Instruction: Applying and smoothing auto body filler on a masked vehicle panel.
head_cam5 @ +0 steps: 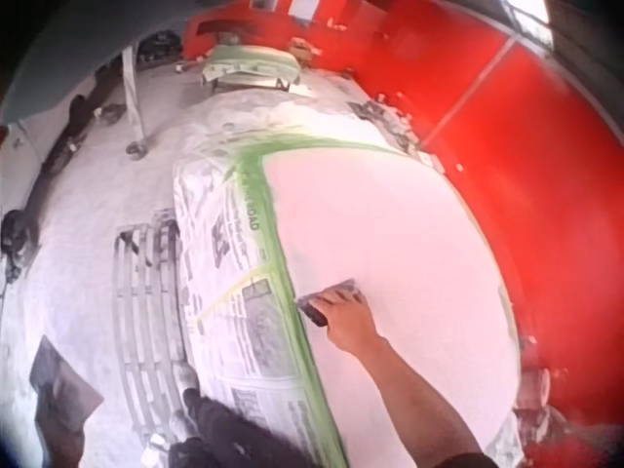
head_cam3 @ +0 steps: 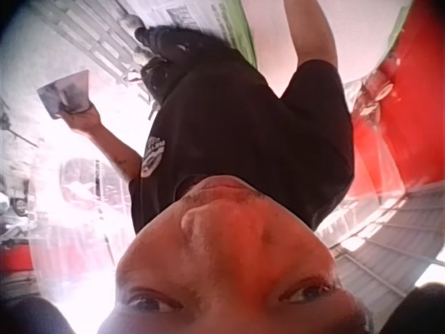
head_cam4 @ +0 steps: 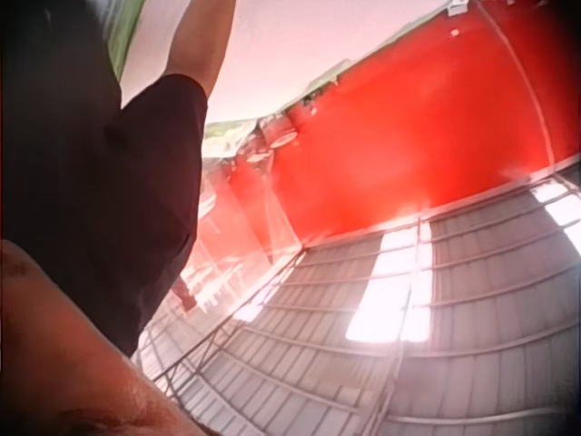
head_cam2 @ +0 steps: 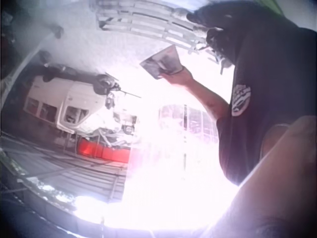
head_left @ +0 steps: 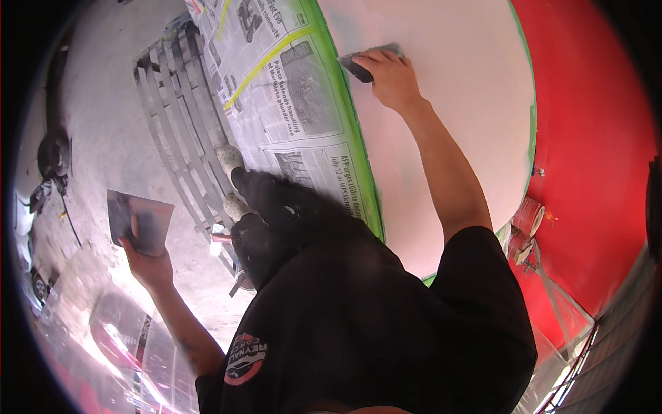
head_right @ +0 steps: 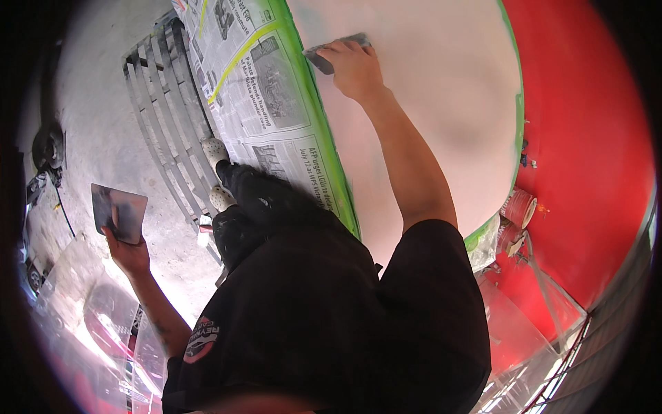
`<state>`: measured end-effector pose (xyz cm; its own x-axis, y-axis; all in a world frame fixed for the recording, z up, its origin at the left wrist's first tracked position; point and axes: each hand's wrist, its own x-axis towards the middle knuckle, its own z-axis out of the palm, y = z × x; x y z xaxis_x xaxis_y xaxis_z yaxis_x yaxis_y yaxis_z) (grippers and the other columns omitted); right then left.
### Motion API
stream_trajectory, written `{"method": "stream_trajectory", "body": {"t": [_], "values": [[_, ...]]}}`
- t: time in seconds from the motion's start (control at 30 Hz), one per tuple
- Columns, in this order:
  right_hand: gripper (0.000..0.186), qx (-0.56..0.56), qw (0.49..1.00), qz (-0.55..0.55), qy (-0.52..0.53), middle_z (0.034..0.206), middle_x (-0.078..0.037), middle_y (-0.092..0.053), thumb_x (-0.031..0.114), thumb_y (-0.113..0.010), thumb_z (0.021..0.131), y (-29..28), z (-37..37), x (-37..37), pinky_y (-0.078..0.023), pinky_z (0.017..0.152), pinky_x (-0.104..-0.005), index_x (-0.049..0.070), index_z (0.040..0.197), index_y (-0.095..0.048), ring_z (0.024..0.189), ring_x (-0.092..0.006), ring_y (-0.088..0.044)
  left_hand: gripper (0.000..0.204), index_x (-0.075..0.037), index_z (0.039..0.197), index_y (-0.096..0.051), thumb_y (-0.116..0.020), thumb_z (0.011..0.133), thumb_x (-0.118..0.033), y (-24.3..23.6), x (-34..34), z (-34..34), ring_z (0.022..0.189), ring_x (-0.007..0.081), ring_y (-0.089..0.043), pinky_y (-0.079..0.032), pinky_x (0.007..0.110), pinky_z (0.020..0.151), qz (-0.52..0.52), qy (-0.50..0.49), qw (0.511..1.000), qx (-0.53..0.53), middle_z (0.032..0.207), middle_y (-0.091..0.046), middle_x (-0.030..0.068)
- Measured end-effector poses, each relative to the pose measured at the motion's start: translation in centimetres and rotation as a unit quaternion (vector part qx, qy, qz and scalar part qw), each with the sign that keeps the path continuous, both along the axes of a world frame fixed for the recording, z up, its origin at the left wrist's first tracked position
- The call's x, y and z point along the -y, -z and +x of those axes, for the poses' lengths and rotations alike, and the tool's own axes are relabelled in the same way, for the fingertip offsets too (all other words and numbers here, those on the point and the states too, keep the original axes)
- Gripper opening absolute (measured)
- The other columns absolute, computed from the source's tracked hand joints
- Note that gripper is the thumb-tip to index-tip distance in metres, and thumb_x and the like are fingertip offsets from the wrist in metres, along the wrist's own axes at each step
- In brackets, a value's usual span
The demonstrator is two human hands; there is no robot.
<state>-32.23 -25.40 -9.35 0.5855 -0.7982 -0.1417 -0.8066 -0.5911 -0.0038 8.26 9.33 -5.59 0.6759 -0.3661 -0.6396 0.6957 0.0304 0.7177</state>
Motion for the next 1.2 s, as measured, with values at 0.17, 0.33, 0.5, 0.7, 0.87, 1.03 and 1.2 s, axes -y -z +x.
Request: {"method": "stream_trajectory", "body": {"t": [0.17,0.33,0.5,0.7,0.87,1.03,1.2], "values": [[0.057,0.004,1.0,0.011,0.006,0.128,0.005,-0.055,-0.006,-0.052,0.076,-0.2,-2.1,-3.4,-0.038,0.098,-0.0412,0.024,0.124,-0.058,0.12,-0.0187,-0.049,0.054,-0.003,0.14,-0.038,-0.04,0.101,-0.04,-0.5,-0.8,-0.3,0.128,0.0211,-0.044,-0.036,0.033,0.106,-0.037,0.009,0.999,-0.01,0.14,-0.046,0.0092],[0.057,-0.002,0.999,0.036,0.025,0.13,0.004,-0.054,-0.006,-0.052,0.077,-1.0,-3.6,-6.9,-0.037,0.1,-0.0418,0.022,0.126,-0.057,0.123,-0.0201,-0.047,0.056,-0.001,0.14,-0.037,-0.041,0.1,-0.04,-1.2,-0.4,-0.9,0.13,0.0216,-0.041,-0.033,0.034,0.108,-0.024,0.003,1.0,0.009,0.141,-0.045,0.0097],[0.057,-0.01,0.998,0.052,0.038,0.132,0.004,-0.053,-0.005,-0.054,0.076,-1.5,-5.5,-10.4,-0.037,0.1,-0.0416,0.022,0.127,-0.056,0.123,-0.0205,-0.046,0.057,0.0,0.14,-0.036,-0.044,0.099,-0.038,-0.7,-1.4,-0.4,0.13,0.0249,-0.043,-0.036,0.038,0.109,-0.079,0.038,0.996,0.015,0.142,-0.044,0.011],[0.058,-0.018,0.996,0.07,0.05,0.132,0.003,-0.052,-0.006,-0.055,0.076,-1.9,-7.7,-14.5,-0.037,0.1,-0.0415,0.021,0.127,-0.056,0.124,-0.0212,-0.046,0.06,0.003,0.141,-0.034,-0.045,0.099,-0.039,-1.2,-0.7,-1.1,0.133,0.026,-0.04,-0.032,0.039,0.111,-0.081,0.052,0.995,0.029,0.143,-0.043,0.0122],[0.058,-0.022,0.994,0.091,0.055,0.133,0.002,-0.052,-0.006,-0.053,0.076,-2.7,-9.2,-17.8,-0.037,0.1,-0.0418,0.02,0.127,-0.056,0.125,-0.023,-0.045,0.061,0.003,0.14,-0.036,-0.044,0.099,-0.041,-1.7,0.3,-1.3,0.133,0.0251,-0.039,-0.032,0.037,0.111,-0.078,0.062,0.994,0.035,0.144,-0.042,0.0118],[0.056,-0.019,0.994,0.091,0.058,0.131,0.002,-0.053,-0.004,-0.056,0.073,-2.6,-11.0,-21.2,-0.036,0.098,-0.0428,0.02,0.123,-0.059,0.124,-0.0243,-0.046,0.062,0.003,0.14,-0.036,-0.044,0.098,-0.042,-1.5,0.4,-0.7,0.134,0.0242,-0.038,-0.033,0.036,0.11,-0.103,0.088,0.99,0.026,0.145,-0.041,0.0108],[0.057,-0.026,0.991,0.112,0.072,0.133,0.001,-0.052,-0.004,-0.055,0.074,-2.9,-12.6,-24.3,-0.035,0.1,-0.0439,0.02,0.125,-0.058,0.126,-0.0257,-0.045,0.063,0.004,0.141,-0.035,-0.044,0.098,-0.042,-1.9,1.3,-1.3,0.133,0.0238,-0.039,-0.033,0.035,0.11,-0.088,0.09,0.992,0.031,0.144,-0.042,0.0107]]}}
